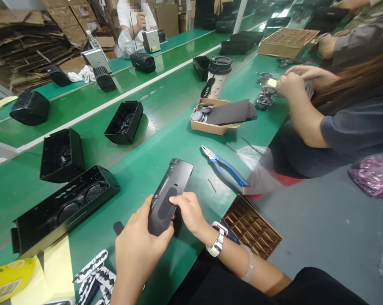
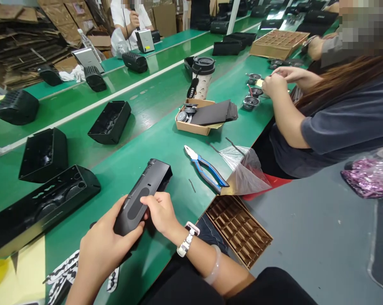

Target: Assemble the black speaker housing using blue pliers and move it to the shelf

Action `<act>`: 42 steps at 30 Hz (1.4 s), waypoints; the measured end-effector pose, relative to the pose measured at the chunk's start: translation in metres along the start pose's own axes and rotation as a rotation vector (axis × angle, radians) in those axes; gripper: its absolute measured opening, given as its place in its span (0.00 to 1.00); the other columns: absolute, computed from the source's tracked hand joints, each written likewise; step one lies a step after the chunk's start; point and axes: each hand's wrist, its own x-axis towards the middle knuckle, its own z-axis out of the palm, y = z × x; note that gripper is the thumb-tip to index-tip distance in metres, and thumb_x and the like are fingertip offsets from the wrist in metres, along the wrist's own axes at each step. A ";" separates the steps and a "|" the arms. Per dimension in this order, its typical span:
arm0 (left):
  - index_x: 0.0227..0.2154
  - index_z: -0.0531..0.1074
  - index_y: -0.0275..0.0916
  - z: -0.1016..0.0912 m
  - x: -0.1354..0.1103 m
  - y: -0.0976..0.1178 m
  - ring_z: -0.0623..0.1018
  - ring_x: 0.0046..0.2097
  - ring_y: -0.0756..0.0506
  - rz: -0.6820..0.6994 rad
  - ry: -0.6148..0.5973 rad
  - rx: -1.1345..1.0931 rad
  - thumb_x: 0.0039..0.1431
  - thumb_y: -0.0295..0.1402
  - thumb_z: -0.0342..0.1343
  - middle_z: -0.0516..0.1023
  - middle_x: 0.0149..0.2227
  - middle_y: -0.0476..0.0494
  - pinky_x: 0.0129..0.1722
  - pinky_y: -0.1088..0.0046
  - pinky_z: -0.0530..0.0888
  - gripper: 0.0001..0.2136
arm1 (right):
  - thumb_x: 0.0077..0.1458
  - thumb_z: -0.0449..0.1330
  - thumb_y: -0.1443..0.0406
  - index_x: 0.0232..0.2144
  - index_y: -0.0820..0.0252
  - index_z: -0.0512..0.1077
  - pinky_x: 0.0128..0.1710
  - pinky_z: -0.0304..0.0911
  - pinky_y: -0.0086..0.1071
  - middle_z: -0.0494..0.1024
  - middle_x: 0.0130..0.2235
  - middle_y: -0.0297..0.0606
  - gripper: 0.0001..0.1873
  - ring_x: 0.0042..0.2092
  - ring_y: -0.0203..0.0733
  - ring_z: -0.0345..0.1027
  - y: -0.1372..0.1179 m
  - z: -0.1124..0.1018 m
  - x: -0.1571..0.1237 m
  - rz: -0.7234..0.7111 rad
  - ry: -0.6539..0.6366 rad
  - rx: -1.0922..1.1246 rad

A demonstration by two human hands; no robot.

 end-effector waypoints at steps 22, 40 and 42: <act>0.55 0.59 0.48 -0.001 -0.001 -0.001 0.74 0.44 0.40 -0.026 -0.021 -0.005 0.54 0.34 0.47 0.73 0.47 0.48 0.35 0.66 0.69 0.24 | 0.37 0.66 0.61 0.25 0.65 0.70 0.27 0.63 0.28 0.73 0.23 0.33 0.14 0.24 0.34 0.66 -0.012 0.001 0.019 0.105 0.148 0.205; 0.58 0.57 0.40 0.005 -0.001 -0.018 0.70 0.47 0.39 0.029 -0.059 -0.166 0.47 0.37 0.49 0.71 0.48 0.42 0.41 0.64 0.68 0.32 | 0.33 0.69 0.63 0.29 0.66 0.71 0.31 0.64 0.30 0.75 0.27 0.36 0.19 0.29 0.38 0.68 -0.003 0.011 0.004 0.178 0.126 0.062; 0.58 0.58 0.40 0.007 -0.001 -0.020 0.70 0.47 0.39 0.036 -0.053 -0.183 0.47 0.38 0.49 0.72 0.47 0.42 0.41 0.64 0.68 0.31 | 0.37 0.67 0.60 0.31 0.65 0.70 0.32 0.65 0.30 0.75 0.28 0.35 0.18 0.30 0.38 0.68 -0.003 0.012 0.002 0.175 0.159 0.069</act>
